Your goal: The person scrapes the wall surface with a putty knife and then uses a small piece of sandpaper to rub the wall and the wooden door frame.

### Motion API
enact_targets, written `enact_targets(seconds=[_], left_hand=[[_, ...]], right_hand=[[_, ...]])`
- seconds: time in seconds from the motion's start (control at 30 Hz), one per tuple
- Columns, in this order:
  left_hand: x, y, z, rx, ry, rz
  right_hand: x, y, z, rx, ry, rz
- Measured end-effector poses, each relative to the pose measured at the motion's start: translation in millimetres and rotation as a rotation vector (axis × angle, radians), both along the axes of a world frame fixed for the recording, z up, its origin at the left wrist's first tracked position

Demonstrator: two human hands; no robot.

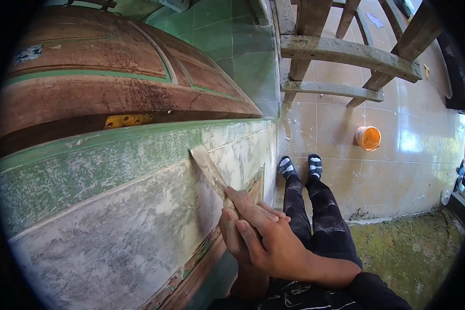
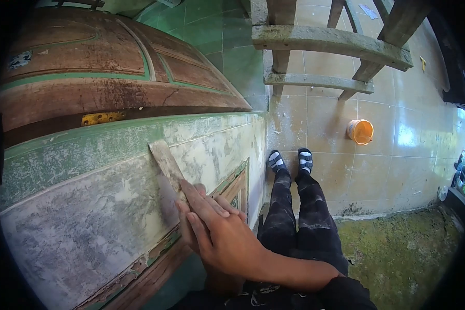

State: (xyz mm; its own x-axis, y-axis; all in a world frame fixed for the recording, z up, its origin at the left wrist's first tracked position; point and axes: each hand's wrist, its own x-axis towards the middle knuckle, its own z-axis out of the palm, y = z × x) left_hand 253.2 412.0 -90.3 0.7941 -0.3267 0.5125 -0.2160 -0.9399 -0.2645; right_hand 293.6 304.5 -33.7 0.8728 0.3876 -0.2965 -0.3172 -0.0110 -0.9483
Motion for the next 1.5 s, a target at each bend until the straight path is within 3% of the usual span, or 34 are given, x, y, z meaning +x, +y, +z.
enact_targets(seconds=[0.07,0.37,0.57,0.7,0.8,0.97,1.37,1.43,1.47,1.5], left_hand=[[0,-14,19,-0.690,0.318,-0.023],[0,-15,11,-0.330,0.169,0.014],[-1,1,-13,-0.418,0.108,-0.101],[-1,1,-12,-0.413,0.136,-0.022],[12,13,-12,-0.206,0.197,-0.129],[3,-6,-21,-0.624,0.075,-0.103],[-27,12,-35,-0.445,0.489,0.227],[-22,12,-45,-1.054,0.338,0.043],[-21,14,-42,-1.055,0.338,0.037],[-13,15,-30,-0.627,0.360,0.041]], right_hand=[[-7,0,-5,0.025,-0.005,-0.020],[-9,3,-16,0.018,-0.040,-0.061],[-3,2,-14,-0.001,-0.024,-0.042],[-2,6,-23,0.030,-0.082,-0.095],[7,5,-18,-0.005,0.058,-0.031],[-6,9,-25,0.041,-0.042,-0.108],[5,3,-23,0.081,0.017,-0.044],[6,2,-25,0.082,0.067,-0.044],[4,2,-27,0.080,0.064,-0.049],[0,3,-28,0.085,0.025,-0.068]])
